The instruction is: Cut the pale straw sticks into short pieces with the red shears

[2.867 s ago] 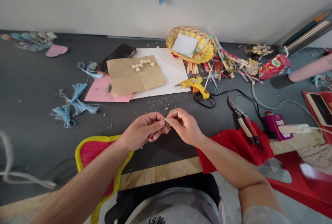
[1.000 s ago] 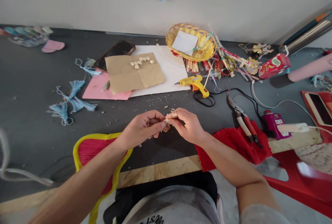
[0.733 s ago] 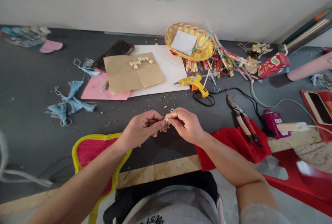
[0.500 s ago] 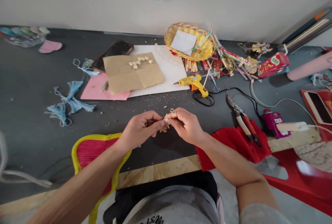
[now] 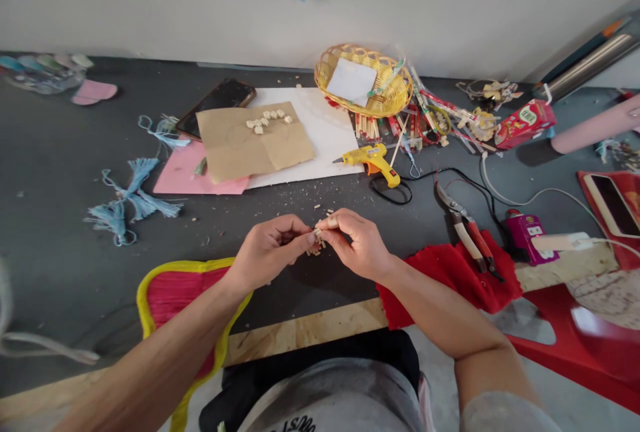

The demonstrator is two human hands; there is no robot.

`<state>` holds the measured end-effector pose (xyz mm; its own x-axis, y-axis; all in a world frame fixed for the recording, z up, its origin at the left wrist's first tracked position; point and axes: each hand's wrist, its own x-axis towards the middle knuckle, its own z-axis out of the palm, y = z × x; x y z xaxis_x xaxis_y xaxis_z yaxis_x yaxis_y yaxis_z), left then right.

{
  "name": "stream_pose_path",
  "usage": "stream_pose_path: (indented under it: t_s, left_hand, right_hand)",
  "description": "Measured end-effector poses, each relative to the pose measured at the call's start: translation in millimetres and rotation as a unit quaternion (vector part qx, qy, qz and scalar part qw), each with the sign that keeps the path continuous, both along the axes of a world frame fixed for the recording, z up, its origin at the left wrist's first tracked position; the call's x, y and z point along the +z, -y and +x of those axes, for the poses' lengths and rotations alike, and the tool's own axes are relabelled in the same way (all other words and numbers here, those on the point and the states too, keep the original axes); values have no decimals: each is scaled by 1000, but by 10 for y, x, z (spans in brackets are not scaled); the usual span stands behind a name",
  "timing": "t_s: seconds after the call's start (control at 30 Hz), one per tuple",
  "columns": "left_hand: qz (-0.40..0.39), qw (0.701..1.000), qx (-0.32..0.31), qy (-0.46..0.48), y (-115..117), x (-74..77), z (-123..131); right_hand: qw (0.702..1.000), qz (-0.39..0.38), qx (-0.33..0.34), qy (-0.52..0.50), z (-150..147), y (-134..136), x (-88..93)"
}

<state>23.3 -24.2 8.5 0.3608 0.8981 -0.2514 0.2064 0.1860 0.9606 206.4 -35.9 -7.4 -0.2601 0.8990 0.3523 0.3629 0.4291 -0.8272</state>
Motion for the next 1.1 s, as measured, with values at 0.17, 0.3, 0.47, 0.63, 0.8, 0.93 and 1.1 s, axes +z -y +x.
stream_pose_path:
  t_s: [0.17, 0.3, 0.47, 0.63, 0.8, 0.93, 1.1]
  left_hand:
    - [-2, 999, 35, -10, -30, 11, -8]
    - [-9, 998, 62, -3, -55, 19, -28]
    - [-22, 995, 86, 42, -90, -38, -59]
    - [-19, 992, 107, 69, -115, -66, -75]
    - [-15, 991, 108, 79, -121, -54, -86]
    - [-18, 988, 119, 94, -140, -80, -112]
    - [-23, 986, 132, 102, -155, -68, -122]
  right_hand:
    - [999, 13, -25, 37, 30, -53, -81]
    - [997, 17, 3, 75, 31, -87, -166]
    - [995, 16, 9, 96, 34, -60, -44]
    - [976, 34, -28, 213, 374, -230, 249]
    - [906, 23, -164, 389, 1099, -529, 461]
    - [810, -68, -234, 533, 1643, -355, 577]
    - [734, -226, -209, 605, 1921, 157, 481]
